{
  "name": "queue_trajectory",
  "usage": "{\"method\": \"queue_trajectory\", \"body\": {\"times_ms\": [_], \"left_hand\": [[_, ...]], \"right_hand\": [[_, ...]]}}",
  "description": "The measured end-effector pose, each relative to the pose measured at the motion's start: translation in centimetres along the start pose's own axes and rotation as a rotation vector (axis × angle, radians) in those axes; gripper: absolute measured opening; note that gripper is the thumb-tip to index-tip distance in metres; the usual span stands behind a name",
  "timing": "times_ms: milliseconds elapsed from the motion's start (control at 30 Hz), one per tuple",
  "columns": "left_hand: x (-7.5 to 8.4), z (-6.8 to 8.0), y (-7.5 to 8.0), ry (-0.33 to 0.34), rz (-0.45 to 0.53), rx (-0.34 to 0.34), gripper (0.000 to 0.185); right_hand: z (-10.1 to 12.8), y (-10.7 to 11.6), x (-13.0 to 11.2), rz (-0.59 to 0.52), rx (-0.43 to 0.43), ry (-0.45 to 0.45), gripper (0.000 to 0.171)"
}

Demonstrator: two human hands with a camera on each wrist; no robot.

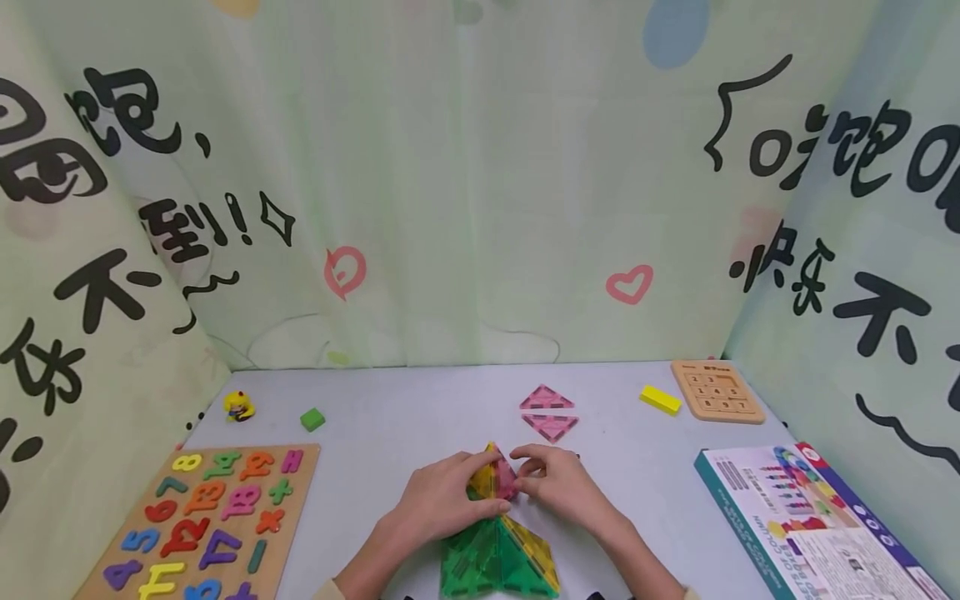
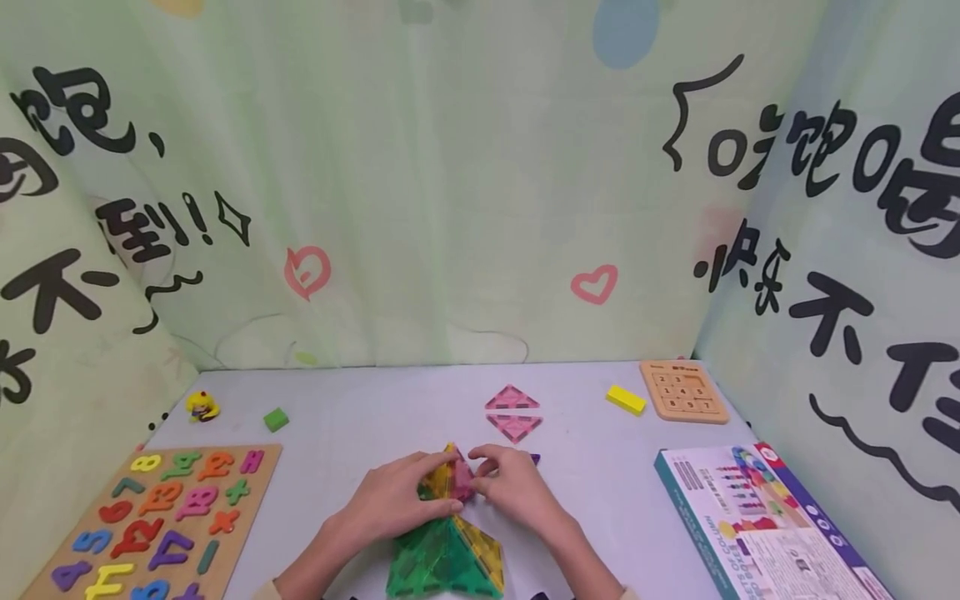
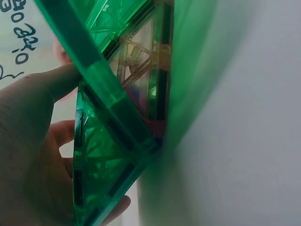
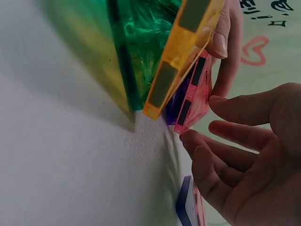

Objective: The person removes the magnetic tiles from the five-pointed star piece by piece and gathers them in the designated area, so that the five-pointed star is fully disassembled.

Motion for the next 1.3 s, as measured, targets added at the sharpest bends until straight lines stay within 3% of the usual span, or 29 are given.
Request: {"method": "queue_trajectory", "body": {"times_ms": [333,633,967,1300], "left_hand": [[-0.2,0.4,0.1,0.035,0.031,0.006,0.077],[0.0,0.6,0.2,0.032,0.025,0.004,0.078],[-0.2,0.6,0.0,0.022,0.02,0.022,0.078],[-0.2,0.6,0.1,0.024,0.023,0.018,0.078]], "right_hand": [[-0.8,-0.8,-0.4,-0.056,-0.045,-0.042,0.037],[-1.1,-0.6,0.2,-0.19,0.028,-0.097,0.036],[-1.0,-0.1,0.4,-0.386,-0.032,-0.075,0.041],[-1.1,0.5,0.8,-0.517,0.006,-0.125,0.039]]}}
Point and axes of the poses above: each hand's wrist, its own z-axis away from the middle knuckle, its own y-axis out of the back of the hand, x = y × z, the point moved 2 cm from there along -z, towards the middle knuckle, and after that the axes turned 1 degree about -z, right-handed, at the moved point
